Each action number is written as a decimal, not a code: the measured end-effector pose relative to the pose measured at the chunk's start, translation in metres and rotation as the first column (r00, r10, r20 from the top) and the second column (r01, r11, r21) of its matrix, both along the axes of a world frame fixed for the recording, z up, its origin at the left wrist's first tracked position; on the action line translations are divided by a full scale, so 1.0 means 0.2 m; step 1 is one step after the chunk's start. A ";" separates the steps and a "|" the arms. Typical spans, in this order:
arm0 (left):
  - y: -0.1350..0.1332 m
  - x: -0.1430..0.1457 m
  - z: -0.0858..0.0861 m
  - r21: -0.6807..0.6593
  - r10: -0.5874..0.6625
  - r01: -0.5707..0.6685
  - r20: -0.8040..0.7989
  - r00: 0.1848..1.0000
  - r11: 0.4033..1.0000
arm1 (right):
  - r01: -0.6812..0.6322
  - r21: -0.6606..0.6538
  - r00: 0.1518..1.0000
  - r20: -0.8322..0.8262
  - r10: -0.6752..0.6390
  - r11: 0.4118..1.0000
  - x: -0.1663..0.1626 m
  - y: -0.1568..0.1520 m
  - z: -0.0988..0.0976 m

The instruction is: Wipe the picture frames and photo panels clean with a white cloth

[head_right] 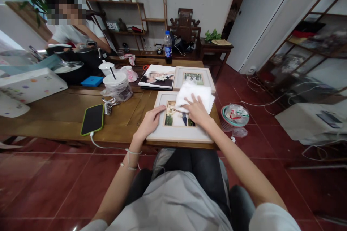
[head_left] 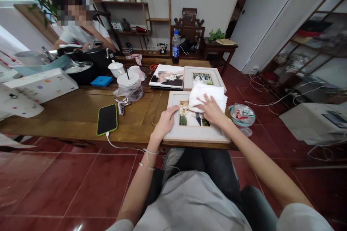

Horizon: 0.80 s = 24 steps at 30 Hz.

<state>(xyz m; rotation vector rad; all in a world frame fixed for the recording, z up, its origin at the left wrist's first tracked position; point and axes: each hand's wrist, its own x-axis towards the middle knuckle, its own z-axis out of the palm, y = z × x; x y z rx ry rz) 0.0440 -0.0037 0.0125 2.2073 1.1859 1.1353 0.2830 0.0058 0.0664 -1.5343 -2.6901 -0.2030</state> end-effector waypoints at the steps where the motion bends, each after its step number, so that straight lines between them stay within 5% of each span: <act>1: 0.00 0.00 0.00 -0.001 -0.001 0.001 0.000 1.000 1.000 | -0.025 -0.029 1.000 -0.005 0.025 0.999 0.00 -0.05 0.01; 7: 0.00 0.01 0.00 -0.001 0.009 -0.009 0.005 1.000 1.000 | -0.189 -0.244 0.980 -0.113 0.166 0.951 0.01 -0.37 0.11; 14: -0.01 0.01 0.01 -0.006 0.004 -0.004 0.004 1.000 1.000 | -0.270 -0.346 0.951 -0.243 0.193 0.899 -0.04 -0.63 0.19; 24: -0.01 0.01 0.00 -0.012 0.004 -0.004 0.022 1.000 1.000 | -0.156 -0.139 0.979 -0.149 0.136 0.978 0.02 -0.42 0.05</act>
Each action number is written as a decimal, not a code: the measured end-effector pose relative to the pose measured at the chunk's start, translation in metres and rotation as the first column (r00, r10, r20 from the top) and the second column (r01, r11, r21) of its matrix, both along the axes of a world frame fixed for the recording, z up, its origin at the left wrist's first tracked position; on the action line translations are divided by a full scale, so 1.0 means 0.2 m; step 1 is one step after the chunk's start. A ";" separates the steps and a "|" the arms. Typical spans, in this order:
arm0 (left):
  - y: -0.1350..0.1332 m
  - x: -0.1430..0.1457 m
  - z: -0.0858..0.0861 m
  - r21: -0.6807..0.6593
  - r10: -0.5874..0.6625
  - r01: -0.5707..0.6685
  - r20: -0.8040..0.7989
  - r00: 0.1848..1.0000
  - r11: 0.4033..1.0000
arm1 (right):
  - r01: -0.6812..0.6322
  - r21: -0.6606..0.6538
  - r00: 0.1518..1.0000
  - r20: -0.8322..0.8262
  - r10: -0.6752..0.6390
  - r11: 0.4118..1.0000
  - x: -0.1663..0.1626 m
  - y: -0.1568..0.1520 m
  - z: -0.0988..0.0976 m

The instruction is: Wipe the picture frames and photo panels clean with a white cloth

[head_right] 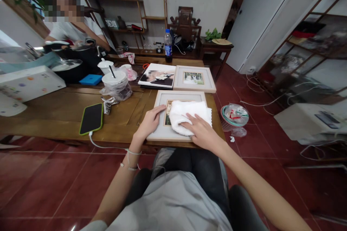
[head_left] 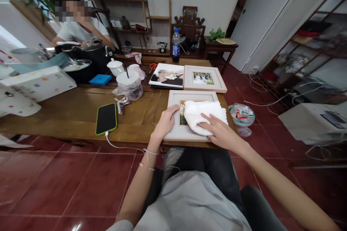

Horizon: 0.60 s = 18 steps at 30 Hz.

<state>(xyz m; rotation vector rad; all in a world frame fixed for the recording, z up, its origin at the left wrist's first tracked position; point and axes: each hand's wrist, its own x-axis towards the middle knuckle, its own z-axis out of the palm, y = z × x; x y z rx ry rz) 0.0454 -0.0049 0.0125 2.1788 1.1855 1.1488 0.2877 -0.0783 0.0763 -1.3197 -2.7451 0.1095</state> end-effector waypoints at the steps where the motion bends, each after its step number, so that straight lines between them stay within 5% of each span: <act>1: 0.00 0.00 0.00 -0.002 0.000 0.000 0.000 1.000 1.000 | 0.006 0.040 1.000 0.022 -0.007 0.999 0.00 0.04 0.00; 10: 0.00 0.00 0.01 0.007 -0.007 0.007 -0.017 1.000 1.000 | 0.099 0.456 0.992 0.027 -0.125 0.884 0.00 0.40 0.06; 13: 0.00 0.00 0.00 0.004 -0.008 0.008 -0.024 1.000 1.000 | 0.053 0.405 0.992 0.085 -0.096 0.913 -0.04 0.44 0.02; 18: 0.01 0.00 -0.01 0.016 0.006 -0.006 -0.017 1.000 1.000 | 0.050 0.133 0.987 0.148 -0.069 0.990 -0.12 0.36 -0.02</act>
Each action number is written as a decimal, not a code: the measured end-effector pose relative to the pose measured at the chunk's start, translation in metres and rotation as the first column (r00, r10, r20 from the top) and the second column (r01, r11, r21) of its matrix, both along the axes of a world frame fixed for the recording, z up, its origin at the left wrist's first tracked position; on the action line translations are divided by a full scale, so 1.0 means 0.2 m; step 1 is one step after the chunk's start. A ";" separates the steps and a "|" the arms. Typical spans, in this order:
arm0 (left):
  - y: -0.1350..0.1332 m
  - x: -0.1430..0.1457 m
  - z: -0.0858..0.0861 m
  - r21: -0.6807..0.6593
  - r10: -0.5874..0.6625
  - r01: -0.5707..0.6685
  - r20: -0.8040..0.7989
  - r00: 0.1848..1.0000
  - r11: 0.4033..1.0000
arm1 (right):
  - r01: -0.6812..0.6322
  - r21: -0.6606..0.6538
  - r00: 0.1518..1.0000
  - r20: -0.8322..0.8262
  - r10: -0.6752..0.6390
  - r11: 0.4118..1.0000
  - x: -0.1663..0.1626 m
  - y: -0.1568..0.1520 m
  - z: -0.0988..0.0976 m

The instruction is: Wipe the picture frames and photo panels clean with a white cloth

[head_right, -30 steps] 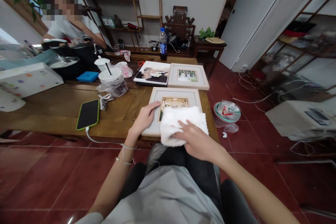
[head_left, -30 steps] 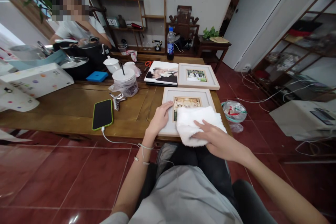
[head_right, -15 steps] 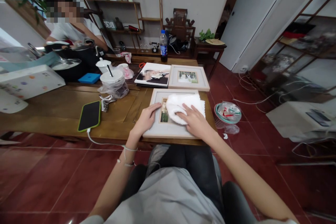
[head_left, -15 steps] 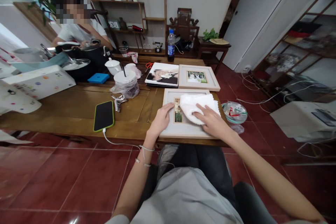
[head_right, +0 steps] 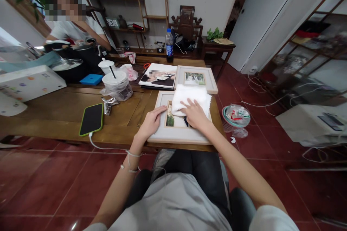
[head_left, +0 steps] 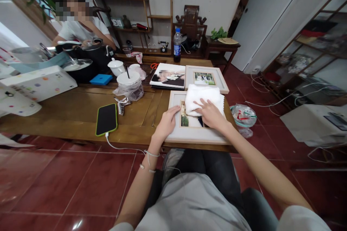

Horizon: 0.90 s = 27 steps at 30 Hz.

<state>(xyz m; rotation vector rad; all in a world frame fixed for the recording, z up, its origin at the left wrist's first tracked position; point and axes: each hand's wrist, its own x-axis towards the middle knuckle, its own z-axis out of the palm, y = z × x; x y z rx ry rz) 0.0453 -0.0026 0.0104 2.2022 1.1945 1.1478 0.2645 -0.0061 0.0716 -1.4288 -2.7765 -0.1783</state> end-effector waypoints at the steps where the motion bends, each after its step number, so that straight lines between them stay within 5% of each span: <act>1: 0.00 0.00 0.00 0.005 -0.002 0.002 0.006 1.000 1.000 | -0.010 -0.035 1.000 -0.013 0.010 0.999 -0.01 -0.04 0.01; 11: -0.01 0.01 0.02 -0.009 0.008 -0.008 0.004 1.000 1.000 | -0.158 -0.335 0.983 -0.147 0.115 0.929 0.03 -0.49 0.24; 15: -0.01 0.01 0.02 0.005 0.002 -0.002 0.007 1.000 1.000 | -0.120 -0.303 0.986 -0.151 0.076 0.945 0.04 -0.56 0.23; 21: -0.01 0.00 0.01 0.004 -0.007 0.007 0.000 1.000 1.000 | -0.032 -0.247 0.997 -0.071 0.015 0.968 -0.04 -0.51 0.20; 27: 0.00 0.00 0.00 0.001 -0.008 0.008 0.005 1.000 1.000 | 0.033 -0.167 0.999 -0.006 -0.034 0.985 -0.02 -0.24 0.13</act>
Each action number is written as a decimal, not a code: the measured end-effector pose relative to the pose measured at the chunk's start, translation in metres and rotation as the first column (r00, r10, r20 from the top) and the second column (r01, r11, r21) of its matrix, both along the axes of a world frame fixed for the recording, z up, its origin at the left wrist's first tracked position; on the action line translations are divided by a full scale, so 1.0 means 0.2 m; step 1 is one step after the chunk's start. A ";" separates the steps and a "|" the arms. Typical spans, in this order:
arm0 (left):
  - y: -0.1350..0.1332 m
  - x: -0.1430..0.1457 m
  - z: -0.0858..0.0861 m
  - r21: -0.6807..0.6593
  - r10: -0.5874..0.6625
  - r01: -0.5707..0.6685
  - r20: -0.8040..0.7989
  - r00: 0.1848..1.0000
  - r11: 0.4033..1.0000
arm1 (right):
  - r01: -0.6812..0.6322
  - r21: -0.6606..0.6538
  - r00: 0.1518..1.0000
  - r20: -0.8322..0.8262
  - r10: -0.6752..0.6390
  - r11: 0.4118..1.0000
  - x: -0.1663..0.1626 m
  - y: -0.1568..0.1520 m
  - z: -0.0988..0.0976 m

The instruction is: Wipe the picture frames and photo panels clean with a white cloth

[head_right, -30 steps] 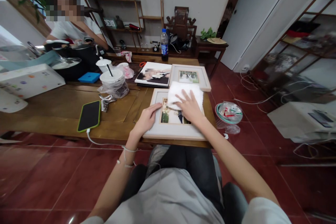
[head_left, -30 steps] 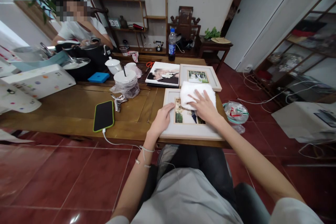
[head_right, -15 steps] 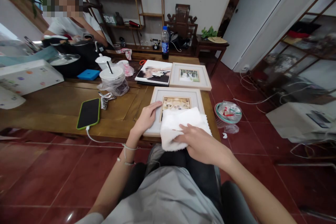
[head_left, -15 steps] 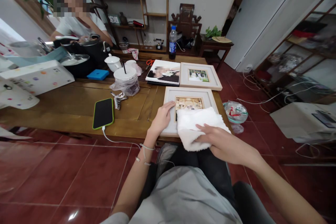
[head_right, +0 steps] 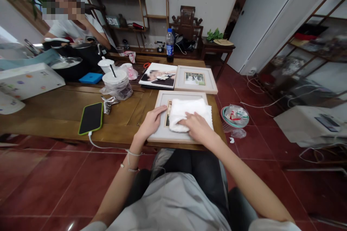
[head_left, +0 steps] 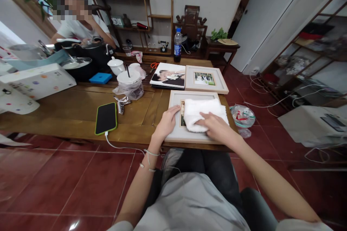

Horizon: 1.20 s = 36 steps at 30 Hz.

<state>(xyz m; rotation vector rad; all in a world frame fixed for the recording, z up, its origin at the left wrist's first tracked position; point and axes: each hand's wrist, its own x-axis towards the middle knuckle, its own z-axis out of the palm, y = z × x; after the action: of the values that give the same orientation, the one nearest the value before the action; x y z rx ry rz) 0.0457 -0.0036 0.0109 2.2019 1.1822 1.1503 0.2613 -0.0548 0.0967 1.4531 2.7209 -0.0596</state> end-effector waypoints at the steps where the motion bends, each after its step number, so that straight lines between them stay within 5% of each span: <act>1: 0.00 0.00 0.00 -0.003 -0.003 0.003 0.001 1.000 1.000 | 0.000 0.024 1.000 0.002 0.000 1.000 0.02 0.05 -0.01; 6: 0.00 0.00 0.01 -0.007 -0.007 0.007 0.004 1.000 1.000 | 0.034 0.226 0.998 -0.061 -0.021 0.973 0.11 0.25 0.02; 9: 0.00 0.00 0.01 -0.010 0.007 -0.007 0.000 1.000 1.000 | 0.117 0.447 0.984 -0.175 -0.042 0.887 0.14 0.34 0.08; 12: 0.00 0.00 0.00 -0.006 0.005 -0.005 -0.005 1.000 1.000 | 0.118 0.516 0.982 -0.186 -0.023 0.849 0.15 0.40 0.06; 19: 0.01 0.00 -0.01 0.025 -0.002 0.002 -0.003 1.000 1.000 | -0.103 0.165 0.995 0.001 0.105 0.981 0.01 0.32 -0.10; 26: 0.01 0.00 0.00 0.017 0.015 -0.014 -0.030 0.999 1.000 | -0.158 -0.117 0.986 -0.075 0.149 0.980 -0.04 -0.05 0.03; 32: 0.00 0.00 0.02 0.011 0.010 -0.009 -0.044 0.999 1.000 | -0.163 -0.193 0.979 -0.151 0.135 0.967 -0.02 -0.33 0.11; 36: 0.00 0.00 0.02 0.000 0.009 -0.009 -0.039 0.999 1.000 | -0.109 -0.178 0.988 -0.128 0.087 0.978 -0.04 -0.35 0.08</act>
<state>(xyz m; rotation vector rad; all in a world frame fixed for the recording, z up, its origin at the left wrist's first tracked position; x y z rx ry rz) 0.0454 -0.0041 0.0153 2.2303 1.2095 1.1154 0.2531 -0.1251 0.1131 1.3038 2.7867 -0.3963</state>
